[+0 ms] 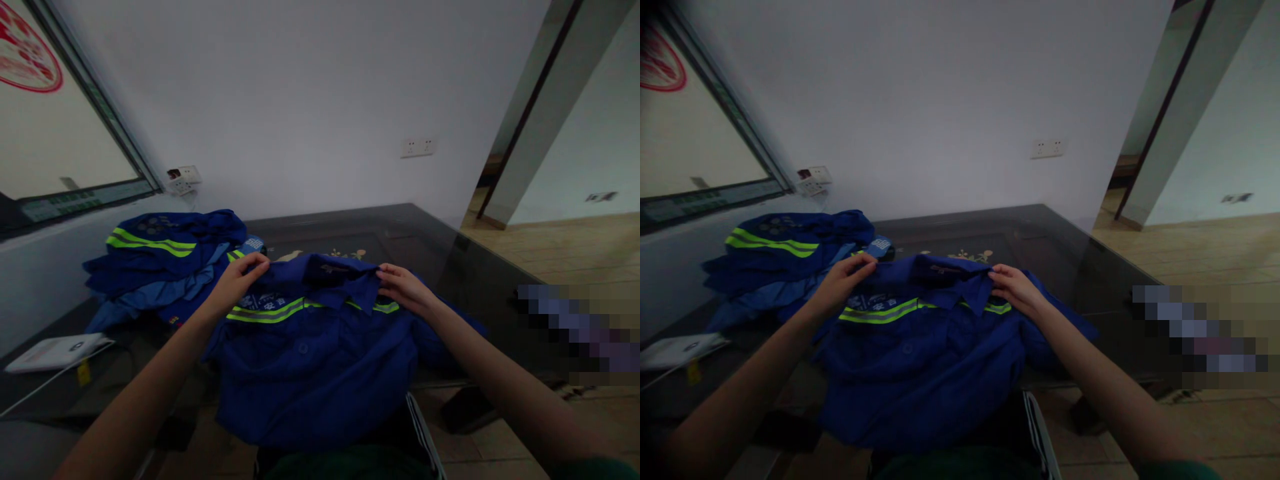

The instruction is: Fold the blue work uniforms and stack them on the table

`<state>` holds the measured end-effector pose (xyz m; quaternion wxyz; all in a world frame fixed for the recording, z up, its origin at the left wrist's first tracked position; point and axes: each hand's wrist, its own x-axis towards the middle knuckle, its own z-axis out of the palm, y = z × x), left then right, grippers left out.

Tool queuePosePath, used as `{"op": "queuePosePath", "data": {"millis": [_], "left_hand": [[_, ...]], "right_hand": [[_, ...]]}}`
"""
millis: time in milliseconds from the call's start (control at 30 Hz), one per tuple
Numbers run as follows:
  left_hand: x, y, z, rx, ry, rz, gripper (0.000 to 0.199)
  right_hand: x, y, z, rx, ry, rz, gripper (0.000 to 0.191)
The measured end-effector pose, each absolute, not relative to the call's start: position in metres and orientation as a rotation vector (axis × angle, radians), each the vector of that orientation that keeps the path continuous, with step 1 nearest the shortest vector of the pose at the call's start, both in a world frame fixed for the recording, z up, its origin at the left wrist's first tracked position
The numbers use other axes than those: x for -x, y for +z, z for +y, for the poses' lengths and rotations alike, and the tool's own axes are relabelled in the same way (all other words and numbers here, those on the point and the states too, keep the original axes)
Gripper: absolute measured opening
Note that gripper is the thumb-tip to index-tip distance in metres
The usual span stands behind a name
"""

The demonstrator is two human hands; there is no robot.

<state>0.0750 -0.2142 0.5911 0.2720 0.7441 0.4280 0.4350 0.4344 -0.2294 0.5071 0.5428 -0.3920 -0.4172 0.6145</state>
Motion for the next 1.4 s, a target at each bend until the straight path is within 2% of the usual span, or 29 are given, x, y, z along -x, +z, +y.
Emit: {"op": "queuePosePath", "data": {"millis": [233, 367, 500, 667, 900, 1067, 1267, 1400], "left_hand": [[-0.067, 0.58, -0.212, -1.52, 1.308, 1.117, 0.035], [-0.059, 0.574, -0.21, -1.353, 1.332, 1.121, 0.038], [-0.053, 0.569, -0.21, -1.296, 1.302, 1.113, 0.039], [-0.048, 0.564, -0.213, -1.321, 1.329, 1.122, 0.039], [-0.043, 0.564, -0.216, -1.344, 1.28, 1.124, 0.04], [-0.045, 0.564, -0.216, -1.38, 1.281, 1.153, 0.044], [-0.047, 0.564, -0.216, -1.42, 1.309, 1.144, 0.043], [-0.049, 0.56, -0.211, -1.385, 1.34, 1.194, 0.045]], "right_hand": [[-0.425, 0.532, -0.247, 0.702, 1.458, -0.917, 0.031], [-0.419, 0.544, -0.262, 0.718, 1.552, -0.929, 0.038], [-0.417, 0.545, -0.269, 0.795, 1.555, -1.007, 0.039], [-0.417, 0.535, -0.261, 1.005, 1.361, -1.176, 0.035], [-0.416, 0.531, -0.26, 0.947, 1.344, -1.16, 0.032], [-0.425, 0.527, -0.263, 1.049, 1.284, -1.261, 0.038], [-0.431, 0.518, -0.262, 1.12, 1.384, -1.401, 0.06], [-0.429, 0.519, -0.262, 0.999, 1.408, -1.315, 0.057]]}}
